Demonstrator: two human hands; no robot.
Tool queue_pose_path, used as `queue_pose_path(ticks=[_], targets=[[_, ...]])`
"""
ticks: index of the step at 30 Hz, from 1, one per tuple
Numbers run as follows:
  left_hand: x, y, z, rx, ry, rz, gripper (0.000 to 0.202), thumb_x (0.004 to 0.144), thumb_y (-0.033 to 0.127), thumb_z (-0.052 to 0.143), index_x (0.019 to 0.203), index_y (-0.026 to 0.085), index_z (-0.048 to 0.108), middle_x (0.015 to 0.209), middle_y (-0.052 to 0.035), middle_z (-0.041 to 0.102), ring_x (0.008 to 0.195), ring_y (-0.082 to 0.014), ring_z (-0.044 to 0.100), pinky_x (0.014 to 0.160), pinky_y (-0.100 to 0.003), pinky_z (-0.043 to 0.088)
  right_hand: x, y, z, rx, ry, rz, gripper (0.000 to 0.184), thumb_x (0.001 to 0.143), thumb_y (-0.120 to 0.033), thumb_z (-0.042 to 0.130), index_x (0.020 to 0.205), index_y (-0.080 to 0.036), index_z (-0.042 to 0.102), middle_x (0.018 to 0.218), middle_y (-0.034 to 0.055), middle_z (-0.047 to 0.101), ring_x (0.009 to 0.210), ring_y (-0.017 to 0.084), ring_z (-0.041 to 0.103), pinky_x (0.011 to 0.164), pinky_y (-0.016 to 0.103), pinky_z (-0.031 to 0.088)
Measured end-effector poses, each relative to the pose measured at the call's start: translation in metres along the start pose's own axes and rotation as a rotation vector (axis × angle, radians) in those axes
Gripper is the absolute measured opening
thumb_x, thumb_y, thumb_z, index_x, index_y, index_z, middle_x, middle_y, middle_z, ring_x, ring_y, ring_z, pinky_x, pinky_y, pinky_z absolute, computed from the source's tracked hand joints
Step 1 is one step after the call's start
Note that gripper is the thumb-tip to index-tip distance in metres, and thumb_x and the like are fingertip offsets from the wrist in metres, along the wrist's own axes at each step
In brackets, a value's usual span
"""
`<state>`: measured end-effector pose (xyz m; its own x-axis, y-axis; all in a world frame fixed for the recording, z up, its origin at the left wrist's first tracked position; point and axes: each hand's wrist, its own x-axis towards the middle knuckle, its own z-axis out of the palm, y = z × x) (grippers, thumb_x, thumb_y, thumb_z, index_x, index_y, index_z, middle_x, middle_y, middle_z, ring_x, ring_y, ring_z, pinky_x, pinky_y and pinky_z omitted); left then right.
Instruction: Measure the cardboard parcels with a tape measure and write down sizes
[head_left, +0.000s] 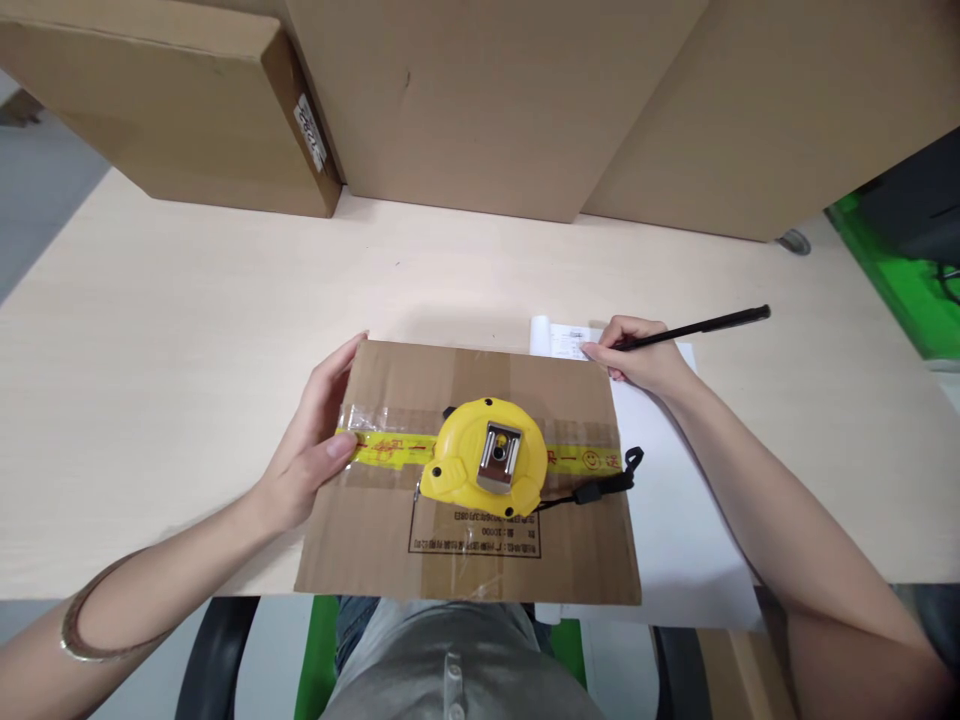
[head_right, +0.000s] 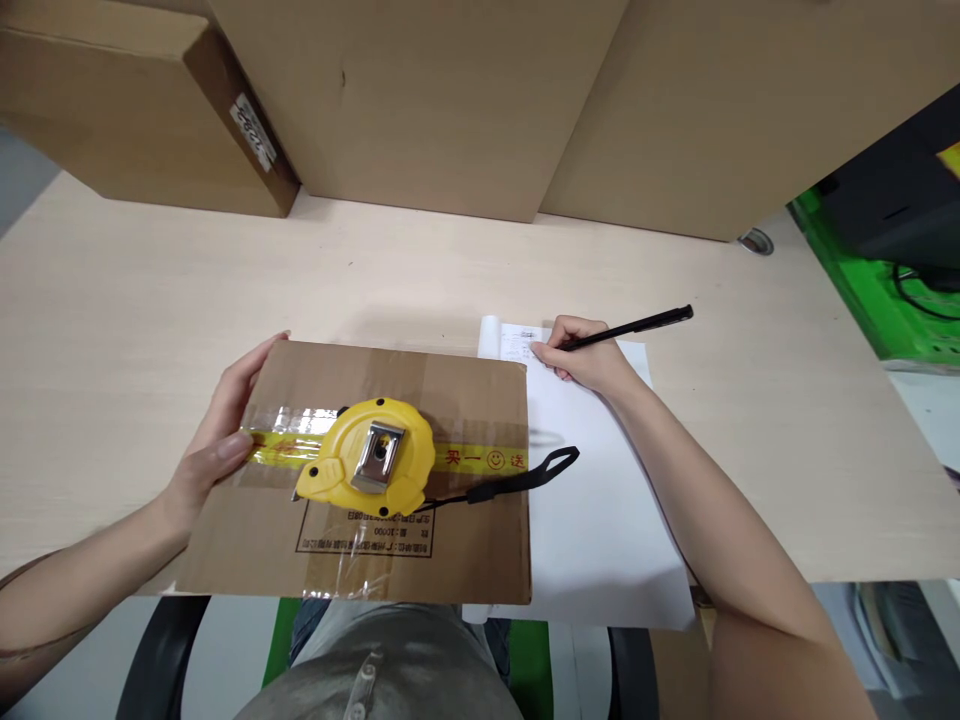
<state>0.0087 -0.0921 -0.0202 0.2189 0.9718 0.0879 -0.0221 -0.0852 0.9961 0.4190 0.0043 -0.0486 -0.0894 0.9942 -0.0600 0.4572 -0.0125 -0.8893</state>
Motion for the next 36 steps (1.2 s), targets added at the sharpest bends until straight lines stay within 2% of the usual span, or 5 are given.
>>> queue_pose_path(ticks=[5,11,17,22,36], targets=[[-0.0003,0.0003,0.0003,-0.010,-0.003,-0.002,0.065,0.090,0.052,0.068,0.152,0.046,0.051,0.169,0.0095,0.041,0.163,-0.0315,0.025,0.136,-0.048,0.023,-0.0001,-0.0016,0.0008,0.013,0.011,-0.002,0.048,0.071,-0.041,0.091,0.056,-0.024,0.049,0.042,-0.0041,0.053,0.038,0.009,0.043,0.042,0.026,0.031],[-0.0007,0.0018,0.0013,-0.010,0.007,-0.006,0.065,0.090,0.051,0.068,0.152,0.045,0.052,0.168,0.0103,0.042,0.163,-0.0332,0.024,0.136,-0.049,0.022,-0.0005,-0.0038,0.0005,-0.009,0.001,0.009,0.047,0.070,-0.040,0.091,0.055,-0.024,0.050,0.042,-0.0034,0.053,0.039,0.010,0.044,0.042,0.026,0.031],[-0.0007,0.0010,0.0012,-0.019,-0.001,0.005,0.065,0.091,0.050,0.067,0.153,0.044,0.051,0.169,0.0097,0.041,0.163,-0.0343,0.024,0.135,-0.052,0.023,-0.0008,-0.0052,0.0006,-0.010,-0.002,0.007,0.048,0.071,-0.040,0.091,0.056,-0.024,0.048,0.043,-0.0034,0.054,0.039,0.010,0.045,0.043,0.026,0.033],[-0.0007,-0.0010,0.0007,-0.004,-0.009,0.020,0.067,0.090,0.051,0.067,0.154,0.043,0.050,0.169,0.0070,0.041,0.163,-0.0348,0.025,0.135,-0.054,0.024,0.0005,-0.0053,0.0008,-0.007,0.002,0.013,0.046,0.070,-0.037,0.089,0.056,-0.024,0.047,0.040,-0.0042,0.052,0.038,0.008,0.043,0.043,0.024,0.030],[-0.0009,-0.0048,-0.0028,0.046,-0.036,0.060,0.069,0.094,0.052,0.062,0.159,0.039,0.044,0.171,0.0051,0.038,0.163,-0.0360,0.024,0.136,-0.052,0.024,0.0015,-0.0047,-0.0004,-0.007,0.005,0.024,0.040,0.069,-0.030,0.085,0.055,-0.024,0.048,0.041,-0.0045,0.051,0.037,0.008,0.043,0.040,0.023,0.030]])
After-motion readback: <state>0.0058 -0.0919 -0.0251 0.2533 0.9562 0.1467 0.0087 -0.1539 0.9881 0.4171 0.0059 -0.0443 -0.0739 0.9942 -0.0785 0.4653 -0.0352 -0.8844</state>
